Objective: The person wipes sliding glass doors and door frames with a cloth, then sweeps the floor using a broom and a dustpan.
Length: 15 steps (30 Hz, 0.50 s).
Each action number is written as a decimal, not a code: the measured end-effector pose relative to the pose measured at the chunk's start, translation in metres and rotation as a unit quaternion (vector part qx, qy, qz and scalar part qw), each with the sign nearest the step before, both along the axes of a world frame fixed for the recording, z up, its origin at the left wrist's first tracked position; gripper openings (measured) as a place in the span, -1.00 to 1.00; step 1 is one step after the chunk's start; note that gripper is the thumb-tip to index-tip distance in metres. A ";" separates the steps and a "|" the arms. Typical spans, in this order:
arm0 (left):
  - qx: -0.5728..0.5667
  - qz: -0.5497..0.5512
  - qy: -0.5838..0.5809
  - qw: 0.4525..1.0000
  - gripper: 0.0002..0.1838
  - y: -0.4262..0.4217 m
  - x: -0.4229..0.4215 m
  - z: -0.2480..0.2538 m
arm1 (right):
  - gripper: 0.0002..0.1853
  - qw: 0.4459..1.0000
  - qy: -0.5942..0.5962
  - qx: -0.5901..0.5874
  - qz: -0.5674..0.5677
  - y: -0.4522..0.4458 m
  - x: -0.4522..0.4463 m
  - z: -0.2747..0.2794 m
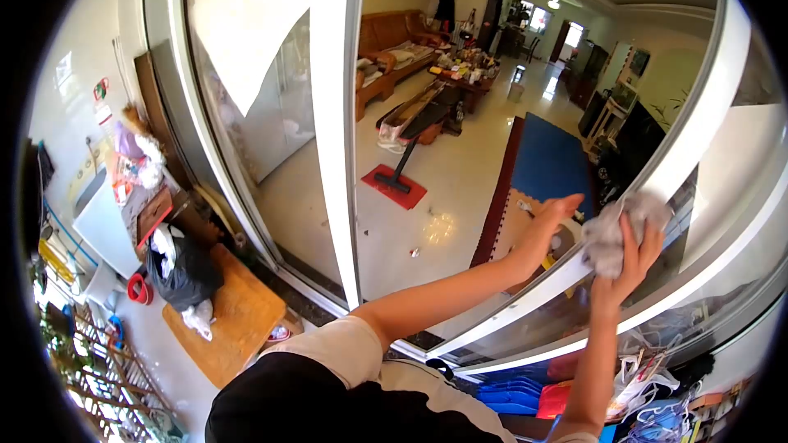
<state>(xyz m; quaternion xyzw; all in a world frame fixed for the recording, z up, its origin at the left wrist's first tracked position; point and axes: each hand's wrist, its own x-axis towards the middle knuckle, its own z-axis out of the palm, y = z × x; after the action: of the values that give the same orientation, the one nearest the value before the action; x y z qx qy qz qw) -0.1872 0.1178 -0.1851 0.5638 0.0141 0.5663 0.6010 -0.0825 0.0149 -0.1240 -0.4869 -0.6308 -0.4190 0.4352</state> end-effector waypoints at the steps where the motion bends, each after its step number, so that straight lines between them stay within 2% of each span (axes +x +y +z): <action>1: -0.020 -0.021 0.025 0.999 -0.34 -0.009 -0.024 -0.016 | -0.55 0.997 0.057 -0.022 0.050 -0.007 -0.003 -0.022; 2: -0.043 -0.043 0.049 0.997 -0.37 -0.019 -0.045 -0.031 | -0.54 0.986 0.101 -0.018 0.128 -0.008 -0.006 -0.048; 3: -0.053 -0.041 0.049 0.997 -0.37 -0.033 -0.059 -0.042 | -0.52 0.976 0.145 -0.037 0.159 -0.011 -0.029 -0.061; 4: -0.108 -0.128 0.011 0.986 -0.36 -0.048 -0.071 -0.053 | -0.53 0.972 0.165 -0.077 0.148 -0.014 -0.046 -0.078; 5: -0.165 -0.214 -0.027 0.962 -0.35 -0.060 -0.085 -0.062 | -0.56 0.969 0.139 -0.125 0.159 -0.013 -0.071 -0.086; 6: -0.177 -0.212 -0.026 0.961 -0.35 -0.065 -0.098 -0.071 | -0.58 0.948 0.134 -0.197 0.211 -0.005 -0.086 -0.103; 7: -0.316 -0.250 -0.042 0.915 -0.33 -0.068 -0.111 -0.080 | -0.57 0.944 0.105 -0.195 0.244 0.007 -0.097 -0.126; 8: -0.448 -0.281 -0.058 0.847 -0.31 -0.071 -0.125 -0.090 | -0.52 0.934 0.095 -0.263 0.224 0.005 -0.122 -0.118; 9: -0.457 -0.279 -0.058 0.843 -0.31 -0.070 -0.139 -0.104 | -0.44 0.909 0.103 -0.317 0.249 0.009 -0.135 -0.122; 11: -0.434 -0.157 -0.073 0.884 -0.34 -0.063 -0.172 -0.127 | -0.37 0.885 0.118 -0.346 0.289 0.011 -0.159 -0.123; 12: -0.518 -0.134 -0.088 0.841 -0.34 -0.066 -0.201 -0.107 | -0.36 0.873 0.131 -0.353 0.309 0.012 -0.167 -0.123; 13: -0.464 -0.065 -0.155 0.870 -0.33 -0.064 -0.220 -0.092 | -0.40 0.879 0.133 -0.344 0.301 0.010 -0.174 -0.118; 14: -0.482 0.047 -0.127 0.866 -0.32 -0.065 -0.244 -0.068 | -0.40 0.878 0.136 -0.347 0.299 0.015 -0.174 -0.121; 15: -0.297 0.151 -0.113 0.936 -0.35 -0.052 -0.267 -0.059 | -0.41 0.873 0.144 -0.356 0.300 0.020 -0.172 -0.126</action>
<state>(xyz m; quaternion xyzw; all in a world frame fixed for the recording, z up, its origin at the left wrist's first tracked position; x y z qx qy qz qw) -0.4541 0.0660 -0.2445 0.2833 0.1990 0.6802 0.6461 -0.2547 0.0351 -0.2496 -0.4507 -0.7837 0.0591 0.4232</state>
